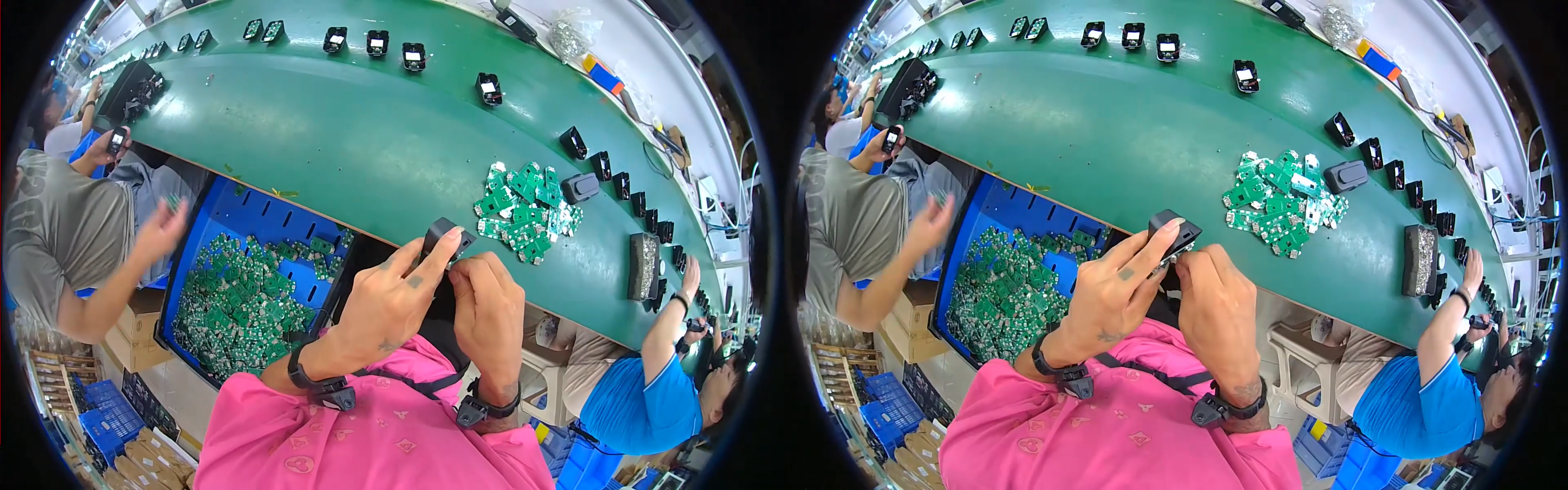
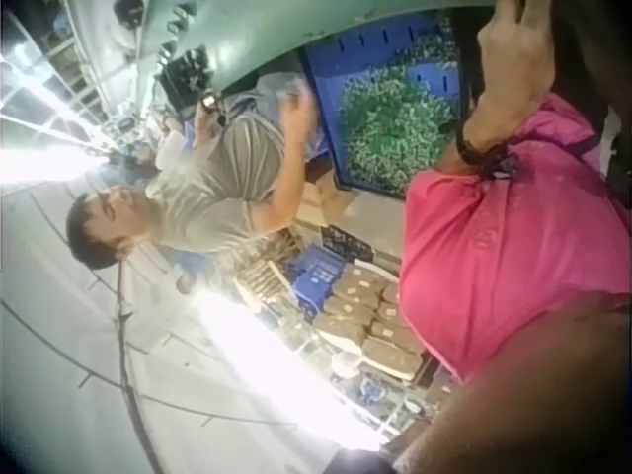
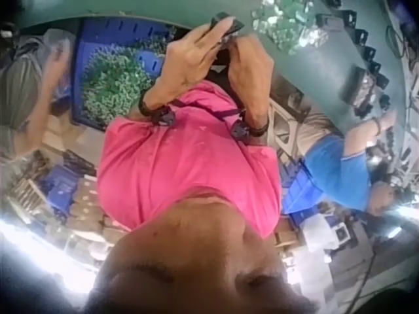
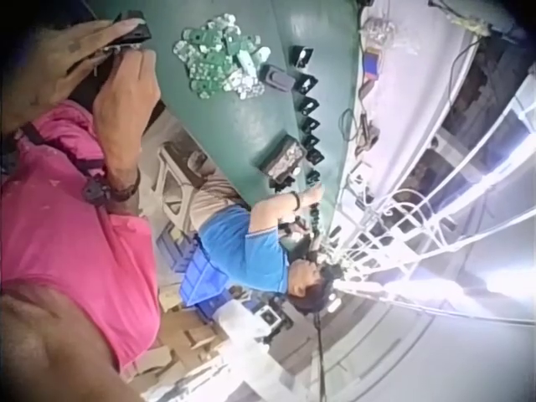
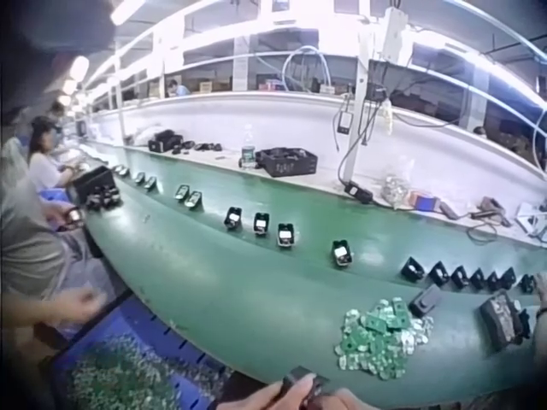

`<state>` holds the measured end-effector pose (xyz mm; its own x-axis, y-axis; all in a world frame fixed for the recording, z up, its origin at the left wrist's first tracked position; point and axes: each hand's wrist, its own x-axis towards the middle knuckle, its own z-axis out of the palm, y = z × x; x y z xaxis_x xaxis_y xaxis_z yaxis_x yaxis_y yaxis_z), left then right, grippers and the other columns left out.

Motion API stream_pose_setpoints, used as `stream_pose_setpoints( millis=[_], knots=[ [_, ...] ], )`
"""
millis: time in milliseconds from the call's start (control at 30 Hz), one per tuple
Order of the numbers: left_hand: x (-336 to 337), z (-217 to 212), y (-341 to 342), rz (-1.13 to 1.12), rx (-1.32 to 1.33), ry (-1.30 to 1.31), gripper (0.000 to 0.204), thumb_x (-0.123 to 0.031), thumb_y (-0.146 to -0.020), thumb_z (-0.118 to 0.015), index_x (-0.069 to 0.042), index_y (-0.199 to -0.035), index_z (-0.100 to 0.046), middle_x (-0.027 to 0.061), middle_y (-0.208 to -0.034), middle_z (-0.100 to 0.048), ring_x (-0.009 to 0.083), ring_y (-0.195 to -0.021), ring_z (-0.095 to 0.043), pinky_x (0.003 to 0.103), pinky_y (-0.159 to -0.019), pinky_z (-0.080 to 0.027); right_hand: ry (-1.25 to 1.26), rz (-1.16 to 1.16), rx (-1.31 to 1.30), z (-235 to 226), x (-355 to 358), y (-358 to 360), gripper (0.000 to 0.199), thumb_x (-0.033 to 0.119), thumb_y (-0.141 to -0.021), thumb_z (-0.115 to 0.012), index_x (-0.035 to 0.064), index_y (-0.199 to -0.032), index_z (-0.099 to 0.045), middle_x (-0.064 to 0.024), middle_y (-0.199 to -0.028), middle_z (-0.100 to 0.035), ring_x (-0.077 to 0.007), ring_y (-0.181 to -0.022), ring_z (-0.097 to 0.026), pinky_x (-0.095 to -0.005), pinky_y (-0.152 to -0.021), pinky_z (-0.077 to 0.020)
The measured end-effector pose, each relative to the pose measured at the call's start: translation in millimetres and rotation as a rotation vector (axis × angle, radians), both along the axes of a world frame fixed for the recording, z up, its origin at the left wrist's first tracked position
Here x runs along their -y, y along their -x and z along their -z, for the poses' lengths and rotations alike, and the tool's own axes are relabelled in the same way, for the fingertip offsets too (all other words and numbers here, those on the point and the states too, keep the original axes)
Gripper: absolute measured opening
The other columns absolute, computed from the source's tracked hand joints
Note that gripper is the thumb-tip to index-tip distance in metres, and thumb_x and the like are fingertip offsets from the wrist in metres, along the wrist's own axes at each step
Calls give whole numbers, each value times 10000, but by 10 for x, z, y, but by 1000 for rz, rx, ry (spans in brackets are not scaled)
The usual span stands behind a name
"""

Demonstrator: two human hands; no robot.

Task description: Assembling circuit boards into black plastic housings on a factory assembly line.

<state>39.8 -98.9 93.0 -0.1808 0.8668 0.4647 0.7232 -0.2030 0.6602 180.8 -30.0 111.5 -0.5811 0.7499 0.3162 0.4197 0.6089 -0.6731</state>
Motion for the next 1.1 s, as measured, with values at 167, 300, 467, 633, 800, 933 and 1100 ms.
stream_pose_setpoints(
  millis=[167,300,467,633,800,933,1100],
  knots=[
    [-12,110,31,15,31,3,588,2,-845,-641,-55,-1415,-509,206,-1114,-653,311,-807,-686,359,-653,-568,-4,1,-61,146,-13,47,34,-22,-867,-627,-25,-891,-604,-159,-804,-588,-350,-714,-597,-414,-621,-459],
    [-79,221,63,112,905,216,486,-20,-953,-585,-26,-1426,-473,144,-1156,-668,182,-815,-700,271,-686,-570,80,101,-163,263,-55,52,56,21,-896,-653,-23,-903,-619,-95,-773,-598,-181,-662,-607,-320,-583,-466],
    [-11,216,72,157,1144,285,515,-63,-958,-598,-29,-1440,-419,135,-1149,-634,147,-834,-682,260,-718,-600,317,192,-293,371,-15,-14,138,92,-938,-663,-38,-922,-620,-24,-810,-603,-70,-678,-589,-219,-562,-459],
    [55,283,215,268,1494,429,469,-300,-1024,-537,-94,-1438,-454,86,-1015,-623,186,-708,-708,268,-639,-613,489,85,-223,535,25,-132,156,67,-929,-657,-35,-839,-581,-20,-712,-567,-71,-580,-551,-228,-497,-410],
    [78,387,244,453,1385,567,426,-362,-1060,-442,-80,-1374,-502,63,-997,-670,141,-615,-673,226,-474,-519,456,-63,-130,405,3,-274,153,46,-876,-691,-35,-803,-584,-78,-685,-556,-130,-549,-542,-270,-502,-411],
    [65,385,64,257,1233,458,377,-327,-1066,-428,-77,-1325,-540,3,-763,-627,79,-535,-610,195,-443,-440,501,75,-369,400,167,-196,141,48,-914,-675,-33,-830,-595,-41,-705,-568,-90,-579,-553,-225,-511,-417],
    [92,438,-45,182,1282,242,387,-281,-1052,-481,-79,-1382,-495,-1,-884,-596,39,-715,-569,195,-534,-489,657,165,-678,556,362,-50,110,40,-940,-649,-50,-886,-614,-54,-815,-616,-84,-592,-571,-197,-502,-428]
  ],
)
